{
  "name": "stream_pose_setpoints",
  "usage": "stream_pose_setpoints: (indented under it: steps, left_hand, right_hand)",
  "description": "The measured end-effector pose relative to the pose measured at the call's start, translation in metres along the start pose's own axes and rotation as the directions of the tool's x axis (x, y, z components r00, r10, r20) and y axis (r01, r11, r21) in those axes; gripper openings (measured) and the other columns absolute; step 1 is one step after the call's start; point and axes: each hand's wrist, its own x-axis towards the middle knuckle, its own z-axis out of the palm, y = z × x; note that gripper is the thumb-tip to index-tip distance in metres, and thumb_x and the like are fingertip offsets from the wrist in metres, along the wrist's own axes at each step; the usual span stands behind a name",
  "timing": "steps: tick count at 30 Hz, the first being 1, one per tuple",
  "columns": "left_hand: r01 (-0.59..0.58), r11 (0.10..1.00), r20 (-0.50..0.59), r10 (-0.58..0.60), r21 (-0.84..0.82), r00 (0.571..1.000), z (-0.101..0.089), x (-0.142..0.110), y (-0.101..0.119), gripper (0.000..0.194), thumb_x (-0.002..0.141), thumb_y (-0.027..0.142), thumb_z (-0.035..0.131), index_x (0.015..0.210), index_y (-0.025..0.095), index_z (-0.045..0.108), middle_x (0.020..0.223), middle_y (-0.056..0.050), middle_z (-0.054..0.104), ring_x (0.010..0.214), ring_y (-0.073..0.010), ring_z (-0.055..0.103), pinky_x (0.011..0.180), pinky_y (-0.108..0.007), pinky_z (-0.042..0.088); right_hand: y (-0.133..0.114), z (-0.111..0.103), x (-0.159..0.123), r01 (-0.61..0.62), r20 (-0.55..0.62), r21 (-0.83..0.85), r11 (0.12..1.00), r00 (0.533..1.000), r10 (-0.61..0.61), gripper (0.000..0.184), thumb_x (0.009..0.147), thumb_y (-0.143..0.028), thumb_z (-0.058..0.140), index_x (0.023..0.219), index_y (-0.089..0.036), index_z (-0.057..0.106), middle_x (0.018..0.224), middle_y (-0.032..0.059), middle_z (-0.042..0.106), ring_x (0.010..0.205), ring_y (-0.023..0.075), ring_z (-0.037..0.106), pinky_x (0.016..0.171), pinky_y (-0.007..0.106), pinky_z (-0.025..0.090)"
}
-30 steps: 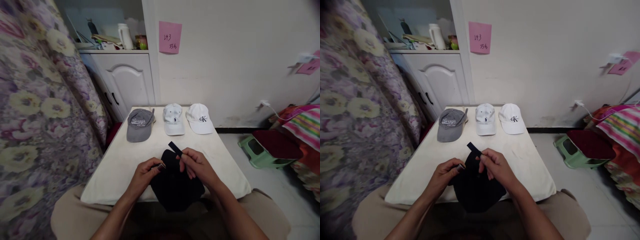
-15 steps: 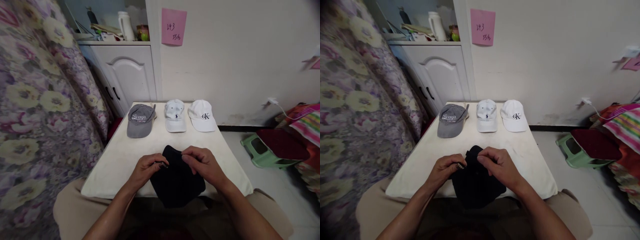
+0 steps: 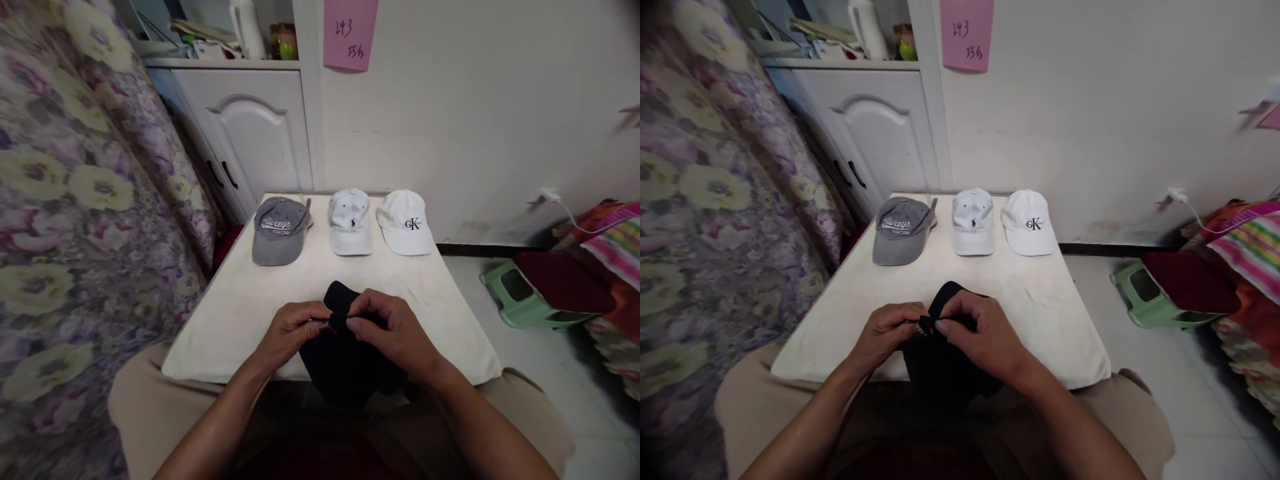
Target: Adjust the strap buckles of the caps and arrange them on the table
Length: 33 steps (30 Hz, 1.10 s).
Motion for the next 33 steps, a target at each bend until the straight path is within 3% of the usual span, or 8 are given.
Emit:
stream_pose_setpoints:
  steps: [6,9,14,19,24,33]
  left_hand:
    - [-0.053,0.998,0.019,0.054,-0.037,0.998,0.000,0.000,0.003,0.021,0.086,0.037,0.066,0.086,0.020,0.078,0.077,-0.005,0.073,0.069,-0.0182,0.064,0.068,-0.028,0.049]
    - [-0.107,0.994,0.027,0.108,-0.025,0.994,-0.002,0.001,0.009,0.021,0.088,0.035,0.064,0.088,0.020,0.078,0.080,-0.006,0.074,0.069,-0.0179,0.065,0.068,-0.028,0.049]
    - [-0.114,0.965,0.019,0.113,0.234,0.993,-0.006,-0.006,0.024,0.021,0.093,0.028,0.057,0.095,0.020,0.076,0.090,-0.008,0.074,0.082,-0.0206,0.067,0.075,-0.030,0.050]
    - [0.000,0.913,-0.118,0.052,0.407,0.992,0.007,-0.018,0.034,0.019,0.096,0.024,0.051,0.102,0.022,0.070,0.092,-0.004,0.070,0.082,-0.0174,0.063,0.074,-0.026,0.046]
    - [0.019,0.951,-0.119,0.019,0.310,0.993,0.018,-0.021,0.032,0.018,0.098,0.025,0.046,0.098,0.021,0.064,0.086,-0.002,0.064,0.077,-0.0157,0.057,0.071,-0.025,0.043]
    - [-0.109,0.994,0.022,0.108,0.029,0.994,0.003,-0.016,0.010,0.014,0.098,0.023,0.051,0.100,0.023,0.064,0.088,0.000,0.057,0.080,-0.0136,0.053,0.072,-0.024,0.040]
  right_hand:
    - [0.003,0.002,0.000,-0.013,-0.010,0.022,1.000,1.000,0.013,0.006,0.087,-0.025,0.063,0.083,-0.021,0.063,0.059,-0.0048,0.058,0.053,0.0106,0.052,0.054,0.024,0.041]
    - [0.001,0.000,-0.002,0.033,-0.057,-0.025,0.999,0.998,-0.034,0.004,0.088,-0.022,0.062,0.084,-0.021,0.062,0.064,-0.0032,0.063,0.060,0.0125,0.057,0.060,0.025,0.044]
    - [-0.006,-0.007,-0.007,0.011,-0.064,-0.028,1.000,0.998,-0.013,0.003,0.092,-0.025,0.059,0.091,-0.022,0.060,0.081,0.0008,0.071,0.065,0.0138,0.060,0.062,0.027,0.045]
    - [-0.006,-0.008,-0.006,0.035,-0.055,-0.009,0.999,0.998,-0.035,0.003,0.092,-0.022,0.058,0.089,-0.022,0.057,0.077,-0.0004,0.068,0.072,0.0147,0.061,0.066,0.027,0.045]
    - [-0.002,-0.003,-0.003,0.023,-0.043,-0.012,1.000,0.999,-0.023,0.004,0.088,-0.023,0.062,0.085,-0.021,0.060,0.072,-0.0022,0.064,0.067,0.0128,0.059,0.062,0.024,0.045]
    - [-0.004,0.003,-0.003,0.023,0.021,0.069,0.997,0.999,-0.025,0.004,0.085,-0.021,0.065,0.082,-0.019,0.063,0.071,-0.0029,0.064,0.066,0.0110,0.057,0.062,0.023,0.044]
